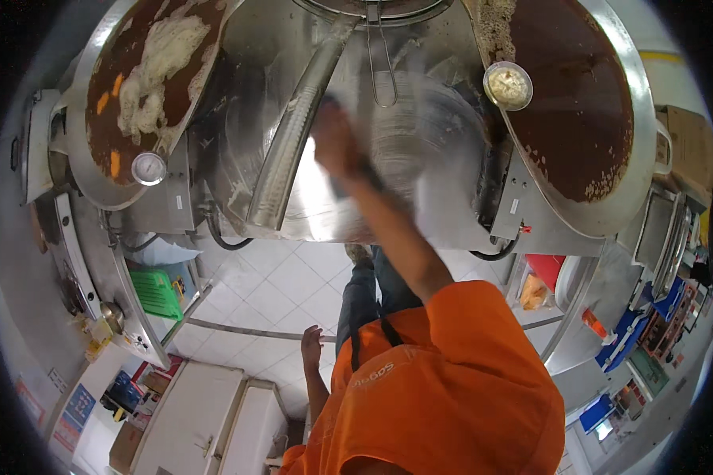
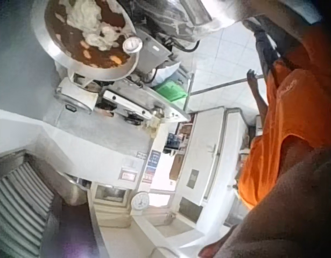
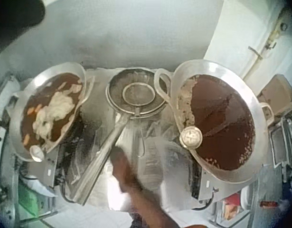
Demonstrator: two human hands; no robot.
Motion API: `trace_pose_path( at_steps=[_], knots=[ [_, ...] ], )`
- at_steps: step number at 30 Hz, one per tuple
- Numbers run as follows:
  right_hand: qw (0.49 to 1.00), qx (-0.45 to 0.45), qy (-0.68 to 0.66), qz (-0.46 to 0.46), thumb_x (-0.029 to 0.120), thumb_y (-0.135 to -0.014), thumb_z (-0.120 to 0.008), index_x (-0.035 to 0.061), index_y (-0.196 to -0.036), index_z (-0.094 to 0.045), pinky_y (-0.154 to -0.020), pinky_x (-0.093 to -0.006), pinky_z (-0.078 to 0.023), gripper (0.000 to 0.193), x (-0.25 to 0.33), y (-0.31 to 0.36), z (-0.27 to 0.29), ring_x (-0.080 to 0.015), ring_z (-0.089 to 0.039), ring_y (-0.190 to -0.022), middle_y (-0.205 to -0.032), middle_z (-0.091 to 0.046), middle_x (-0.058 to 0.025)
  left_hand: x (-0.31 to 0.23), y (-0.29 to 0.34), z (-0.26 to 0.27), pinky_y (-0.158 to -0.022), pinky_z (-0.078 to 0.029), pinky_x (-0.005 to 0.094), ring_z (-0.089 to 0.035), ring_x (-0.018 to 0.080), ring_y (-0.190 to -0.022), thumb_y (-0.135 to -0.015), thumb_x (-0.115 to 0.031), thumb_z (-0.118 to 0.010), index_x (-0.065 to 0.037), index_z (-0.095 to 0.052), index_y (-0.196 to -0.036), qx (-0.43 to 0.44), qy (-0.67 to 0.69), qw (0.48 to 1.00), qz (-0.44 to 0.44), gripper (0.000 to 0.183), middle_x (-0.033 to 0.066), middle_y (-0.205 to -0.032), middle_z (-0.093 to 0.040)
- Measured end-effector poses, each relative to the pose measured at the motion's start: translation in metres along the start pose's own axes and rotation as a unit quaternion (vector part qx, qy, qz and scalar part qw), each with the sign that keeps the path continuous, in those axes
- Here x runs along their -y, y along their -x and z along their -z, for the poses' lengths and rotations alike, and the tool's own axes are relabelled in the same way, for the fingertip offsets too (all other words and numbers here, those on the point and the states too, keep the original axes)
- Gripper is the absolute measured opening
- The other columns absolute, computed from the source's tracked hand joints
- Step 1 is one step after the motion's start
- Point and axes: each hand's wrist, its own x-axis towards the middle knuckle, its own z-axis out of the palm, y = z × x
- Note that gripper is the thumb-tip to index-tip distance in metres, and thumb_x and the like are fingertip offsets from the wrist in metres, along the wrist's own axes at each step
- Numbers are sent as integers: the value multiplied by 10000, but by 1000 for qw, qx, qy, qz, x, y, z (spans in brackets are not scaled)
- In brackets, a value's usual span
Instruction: The person wipes down a stainless steel prep table using a cloth and spray bottle, handles food items in large pots on a cooking line with a strainer, pours liquid from a container into a sink, and washes various pots and bowls by hand in a three-compartment sink before placing them on a storage rack.
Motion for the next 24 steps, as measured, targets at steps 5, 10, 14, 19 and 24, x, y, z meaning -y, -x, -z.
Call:
trace_pose_path(
  at_steps=[5, 10, 14, 19, 24],
  knots=[
    [974, 130, -156, 100, 130, -756, -569, 49, -1211, -571, -1124, -474, -239, 463, 54, 124, 2, -351, -388, -1284, -1342, -476, -180, -7, 5, 11, -684, -482, 325, -633, 185, -894, -914, -239, -466, -77, -550, -1193, -47, -2, 998, 37, 334, 62, -1062, -645],
    [985, -86, 112, -98, 196, -882, -467, 53, -1368, -438, -1091, -598, -159, 508, -100, 96, 106, -499, -235, -1335, -1409, -307, -330, -17, 9, 6, -726, -471, 347, -609, 188, -937, -906, -248, -475, -80, -535, -1213, -64, 95, 993, 40, 355, 62, -1103, -632],
    [947, -172, 158, -219, 253, -877, -490, 103, -1322, -500, -1086, -550, -248, 469, -194, -85, 135, -436, -366, -1286, -1390, -369, -295, -17, 6, -9, -728, -470, 343, -605, 182, -916, -915, -254, -484, -87, -539, -1208, -27, 61, 996, 57, 342, 52, -1100, -631],
    [973, -128, 132, -139, 186, -784, -587, 65, -1251, -548, -1045, -549, -306, 484, -173, -136, 103, -452, -439, -1203, -1345, -416, -298, -11, 13, -17, -704, -464, 319, -608, 168, -903, -946, -234, -488, -117, -558, -1166, -51, 121, 989, 66, 258, 39, -1078, -637],
    [993, -87, 80, -23, 179, -844, -517, 19, -1370, -400, -1110, -511, -220, 562, -37, -71, 42, -420, -350, -1287, -1419, -319, -269, 5, 15, -17, -674, -458, 305, -606, 144, -851, -958, -202, -461, -152, -568, -1116, -27, 100, 988, 117, 198, 25, -1036, -639]
  ],
)
